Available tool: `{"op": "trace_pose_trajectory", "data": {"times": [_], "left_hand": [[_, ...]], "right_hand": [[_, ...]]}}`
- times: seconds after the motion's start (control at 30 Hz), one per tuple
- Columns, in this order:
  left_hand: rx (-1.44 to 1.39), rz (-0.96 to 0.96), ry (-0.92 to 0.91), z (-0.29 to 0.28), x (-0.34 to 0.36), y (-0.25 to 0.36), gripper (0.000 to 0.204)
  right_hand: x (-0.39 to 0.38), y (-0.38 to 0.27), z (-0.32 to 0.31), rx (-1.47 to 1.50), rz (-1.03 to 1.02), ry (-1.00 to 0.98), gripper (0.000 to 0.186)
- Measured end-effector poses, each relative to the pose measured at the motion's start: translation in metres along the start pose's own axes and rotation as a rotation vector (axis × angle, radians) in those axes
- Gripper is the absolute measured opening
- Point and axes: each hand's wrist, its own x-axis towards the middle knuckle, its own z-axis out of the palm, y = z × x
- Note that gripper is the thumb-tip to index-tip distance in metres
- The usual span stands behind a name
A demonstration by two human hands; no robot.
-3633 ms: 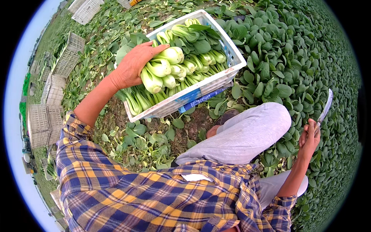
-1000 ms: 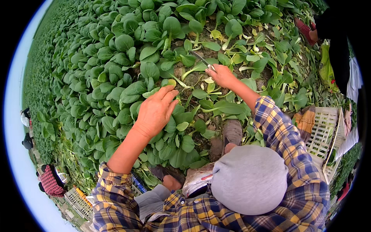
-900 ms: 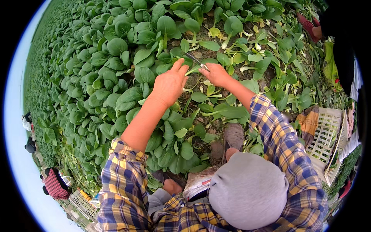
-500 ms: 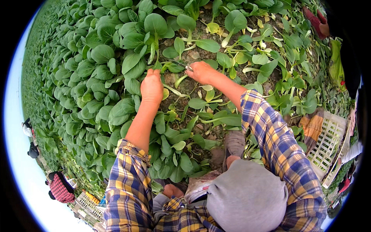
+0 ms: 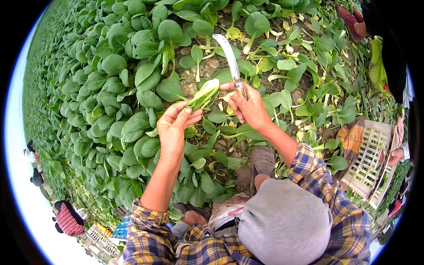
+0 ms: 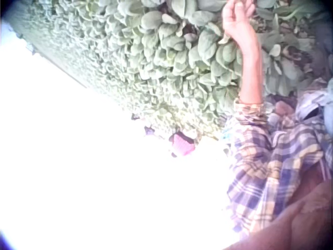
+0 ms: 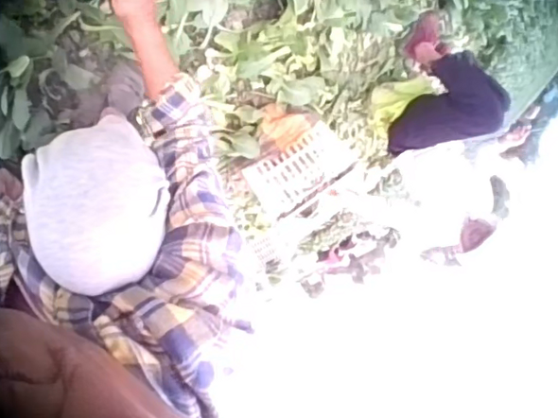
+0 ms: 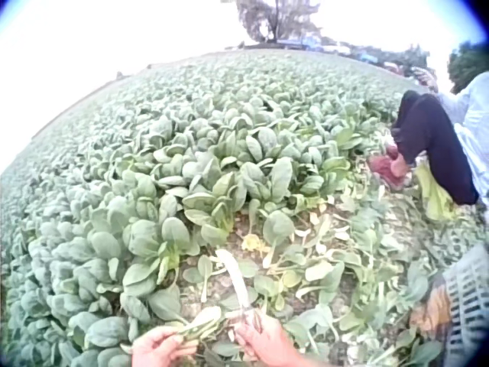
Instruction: The person harvests bok choy in a field using a knife to cut the stems, gathers the vegetables into bunches, and places them into a white plastic crate. The person repeats this process, filling the crate with harvested vegetables.
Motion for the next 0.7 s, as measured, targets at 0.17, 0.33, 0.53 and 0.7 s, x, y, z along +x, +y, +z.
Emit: {"op": "trace_pose_trajectory", "data": {"times": [0.17,0.33,0.53,0.7], "left_hand": [[0.640,-0.036,-0.305,0.014,-0.020,0.011,0.043],[1.074,0.405,-0.437,0.024,0.013,-0.002,0.055],[1.655,0.522,-0.274,0.040,0.110,0.006,0.028],[2.177,0.542,-0.010,-0.018,0.182,0.011,0.027]], "right_hand": [[-0.010,-0.015,0.007,-0.040,-0.095,0.030,0.027],[-0.016,-0.008,0.017,-0.084,-0.067,-0.060,0.025],[0.036,0.035,-0.015,-0.468,-0.157,0.159,0.037],[0.085,0.060,-0.015,-0.738,-0.080,-0.008,0.038]]}}
